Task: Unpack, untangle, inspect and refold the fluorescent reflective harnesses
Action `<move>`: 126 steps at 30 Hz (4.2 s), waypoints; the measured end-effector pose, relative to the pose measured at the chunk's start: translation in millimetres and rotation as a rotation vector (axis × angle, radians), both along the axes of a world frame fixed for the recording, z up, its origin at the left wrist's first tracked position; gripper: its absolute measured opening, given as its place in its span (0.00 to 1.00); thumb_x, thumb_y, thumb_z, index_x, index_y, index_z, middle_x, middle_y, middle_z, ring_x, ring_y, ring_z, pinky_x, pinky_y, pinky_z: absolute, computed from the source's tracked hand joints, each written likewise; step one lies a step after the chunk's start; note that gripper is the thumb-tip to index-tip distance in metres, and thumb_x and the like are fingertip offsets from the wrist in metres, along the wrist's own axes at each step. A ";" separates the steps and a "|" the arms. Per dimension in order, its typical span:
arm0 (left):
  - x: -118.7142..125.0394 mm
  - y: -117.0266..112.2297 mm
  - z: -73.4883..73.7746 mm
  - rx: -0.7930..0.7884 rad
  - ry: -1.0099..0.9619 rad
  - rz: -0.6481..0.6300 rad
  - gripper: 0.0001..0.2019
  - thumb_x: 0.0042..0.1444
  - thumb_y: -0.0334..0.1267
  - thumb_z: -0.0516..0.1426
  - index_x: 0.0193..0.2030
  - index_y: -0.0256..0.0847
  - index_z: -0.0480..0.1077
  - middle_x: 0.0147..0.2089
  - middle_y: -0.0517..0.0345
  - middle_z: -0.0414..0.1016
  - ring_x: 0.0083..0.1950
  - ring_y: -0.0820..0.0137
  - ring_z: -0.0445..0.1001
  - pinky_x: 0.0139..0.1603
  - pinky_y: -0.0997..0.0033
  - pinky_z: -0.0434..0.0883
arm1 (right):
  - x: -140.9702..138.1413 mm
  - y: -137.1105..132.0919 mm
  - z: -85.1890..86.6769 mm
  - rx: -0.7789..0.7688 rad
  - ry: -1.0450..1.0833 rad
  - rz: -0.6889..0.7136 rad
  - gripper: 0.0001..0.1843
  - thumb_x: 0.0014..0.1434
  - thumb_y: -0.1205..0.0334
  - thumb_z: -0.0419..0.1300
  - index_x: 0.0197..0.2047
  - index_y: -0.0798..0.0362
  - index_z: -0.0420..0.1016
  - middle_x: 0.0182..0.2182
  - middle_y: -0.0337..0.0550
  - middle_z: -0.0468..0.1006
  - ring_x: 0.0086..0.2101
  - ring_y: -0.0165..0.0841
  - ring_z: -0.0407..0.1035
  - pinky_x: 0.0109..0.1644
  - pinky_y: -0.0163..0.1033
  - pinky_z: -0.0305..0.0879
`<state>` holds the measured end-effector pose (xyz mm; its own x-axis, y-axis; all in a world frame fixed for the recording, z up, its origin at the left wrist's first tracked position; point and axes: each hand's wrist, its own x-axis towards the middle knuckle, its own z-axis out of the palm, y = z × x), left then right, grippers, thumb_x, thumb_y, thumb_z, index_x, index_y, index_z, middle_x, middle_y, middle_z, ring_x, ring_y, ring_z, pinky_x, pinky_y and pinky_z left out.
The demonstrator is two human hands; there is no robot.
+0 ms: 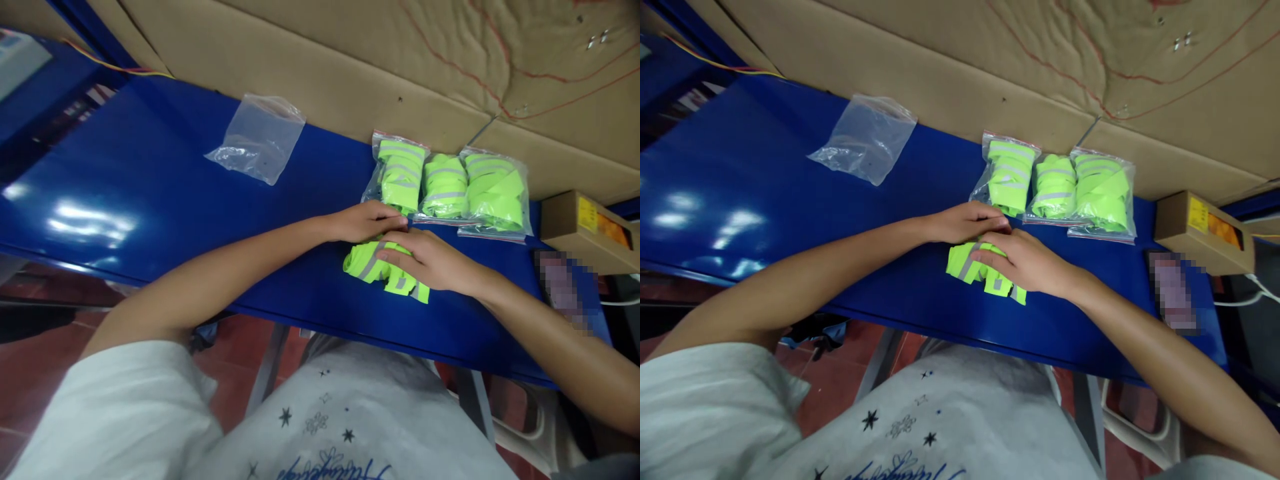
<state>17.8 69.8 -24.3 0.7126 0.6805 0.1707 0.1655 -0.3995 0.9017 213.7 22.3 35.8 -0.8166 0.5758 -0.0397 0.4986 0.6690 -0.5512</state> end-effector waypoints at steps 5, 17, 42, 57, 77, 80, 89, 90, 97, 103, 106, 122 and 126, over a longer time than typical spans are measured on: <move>-12.8 -21.2 23.8 -0.096 0.098 0.024 0.24 0.74 0.52 0.46 0.51 0.37 0.78 0.50 0.51 0.82 0.52 0.65 0.78 0.55 0.66 0.72 | 0.0 1.7 -6.5 0.011 -0.042 -0.024 0.26 0.76 0.42 0.51 0.42 0.55 0.76 0.29 0.41 0.76 0.28 0.32 0.68 0.35 0.37 0.57; -49.3 -55.0 45.8 -0.325 0.447 0.117 0.27 0.58 0.61 0.63 0.52 0.40 0.79 0.40 0.56 0.80 0.39 0.66 0.75 0.36 0.72 0.65 | -0.7 16.3 -25.7 0.040 0.067 0.074 0.24 0.77 0.46 0.49 0.44 0.58 0.73 0.42 0.51 0.73 0.41 0.37 0.70 0.46 0.41 0.65; -27.9 -103.5 58.3 -0.302 0.063 0.298 0.49 0.50 0.44 0.75 0.75 0.47 0.58 0.64 0.45 0.76 0.59 0.57 0.79 0.54 0.62 0.79 | 19.6 -39.6 -12.8 0.804 0.296 0.022 0.20 0.76 0.49 0.54 0.41 0.56 0.75 0.44 0.53 0.79 0.36 0.36 0.73 0.43 0.43 0.70; 43.2 -70.2 33.0 -0.268 -0.242 0.162 0.30 0.47 0.44 0.76 0.55 0.43 0.72 0.57 0.50 0.77 0.56 0.59 0.77 0.56 0.61 0.74 | 65.2 -39.6 -16.0 0.431 0.598 -0.371 0.17 0.65 0.45 0.67 0.46 0.49 0.74 0.35 0.40 0.82 0.33 0.34 0.78 0.37 0.38 0.73; 61.8 -77.2 28.9 -0.464 -0.302 0.396 0.32 0.40 0.50 0.77 0.49 0.41 0.74 0.47 0.55 0.77 0.45 0.63 0.76 0.47 0.63 0.75 | 78.1 -31.4 -18.9 0.131 0.766 -0.437 0.42 0.56 0.35 0.72 0.65 0.49 0.69 0.62 0.57 0.72 0.59 0.47 0.72 0.60 0.52 0.73; 56.0 -71.7 31.7 -0.458 -0.358 0.415 0.33 0.38 0.48 0.78 0.49 0.42 0.72 0.47 0.56 0.76 0.45 0.65 0.76 0.47 0.64 0.75 | 79.2 -31.5 -18.9 -0.190 0.808 -0.410 0.46 0.56 0.35 0.72 0.71 0.47 0.67 0.68 0.55 0.69 0.64 0.48 0.70 0.62 0.51 0.72; 53.8 -64.5 7.9 -0.118 -0.247 0.269 0.27 0.48 0.53 0.74 0.43 0.42 0.66 0.64 0.44 0.68 0.67 0.53 0.69 0.64 0.53 0.69 | 83.8 -34.5 -36.4 -0.333 0.626 -0.493 0.42 0.53 0.48 0.77 0.68 0.49 0.75 0.64 0.50 0.77 0.59 0.48 0.76 0.63 0.51 0.74; 53.4 -64.7 6.5 -0.070 -0.228 0.263 0.27 0.49 0.53 0.74 0.43 0.41 0.66 0.68 0.41 0.65 0.72 0.51 0.66 0.67 0.50 0.66 | 85.0 -35.4 -37.3 -0.339 0.613 -0.487 0.42 0.53 0.48 0.77 0.68 0.49 0.75 0.63 0.50 0.78 0.57 0.47 0.77 0.61 0.51 0.75; 49.9 -64.2 10.5 -0.010 -0.208 0.215 0.25 0.53 0.52 0.73 0.43 0.42 0.66 0.76 0.37 0.60 0.78 0.48 0.60 0.68 0.45 0.66 | 80.6 -45.0 -30.5 -0.323 0.615 -0.538 0.36 0.54 0.48 0.76 0.64 0.49 0.80 0.57 0.48 0.83 0.52 0.46 0.81 0.55 0.48 0.78; 49.5 -66.4 11.8 0.026 -0.211 0.215 0.25 0.53 0.54 0.72 0.44 0.43 0.66 0.75 0.39 0.61 0.76 0.48 0.62 0.67 0.45 0.67 | 70.0 -52.8 -24.3 -0.297 0.667 -0.657 0.27 0.46 0.50 0.80 0.48 0.51 0.84 0.42 0.42 0.86 0.39 0.38 0.78 0.41 0.38 0.73; 49.6 -65.4 8.3 0.039 -0.196 0.219 0.25 0.54 0.54 0.72 0.45 0.43 0.67 0.74 0.39 0.61 0.76 0.49 0.62 0.69 0.43 0.65 | 67.1 -56.2 -24.7 -0.331 0.680 -0.731 0.22 0.46 0.50 0.80 0.41 0.52 0.82 0.34 0.38 0.81 0.32 0.32 0.72 0.34 0.35 0.67; -24.8 -7.2 54.4 0.047 0.049 0.372 0.31 0.67 0.64 0.54 0.63 0.42 0.70 0.60 0.40 0.76 0.61 0.52 0.76 0.62 0.50 0.71 | 79.5 -54.9 -10.8 -0.261 0.713 -0.915 0.21 0.46 0.45 0.79 0.33 0.48 0.78 0.24 0.38 0.75 0.23 0.32 0.66 0.25 0.38 0.64; -90.3 20.3 44.8 0.243 0.720 1.220 0.37 0.64 0.56 0.60 0.74 0.38 0.59 0.79 0.31 0.51 0.80 0.39 0.48 0.76 0.33 0.46 | 83.2 -54.7 -5.5 -0.285 0.665 -0.939 0.17 0.50 0.49 0.78 0.32 0.48 0.78 0.24 0.40 0.74 0.24 0.33 0.65 0.27 0.39 0.62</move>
<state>-72.4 90.1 20.5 -0.3043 0.9246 0.2291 0.8925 0.1928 0.4077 296.9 -32.4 30.3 0.0121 0.9999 0.0094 0.2884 0.0055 -0.9575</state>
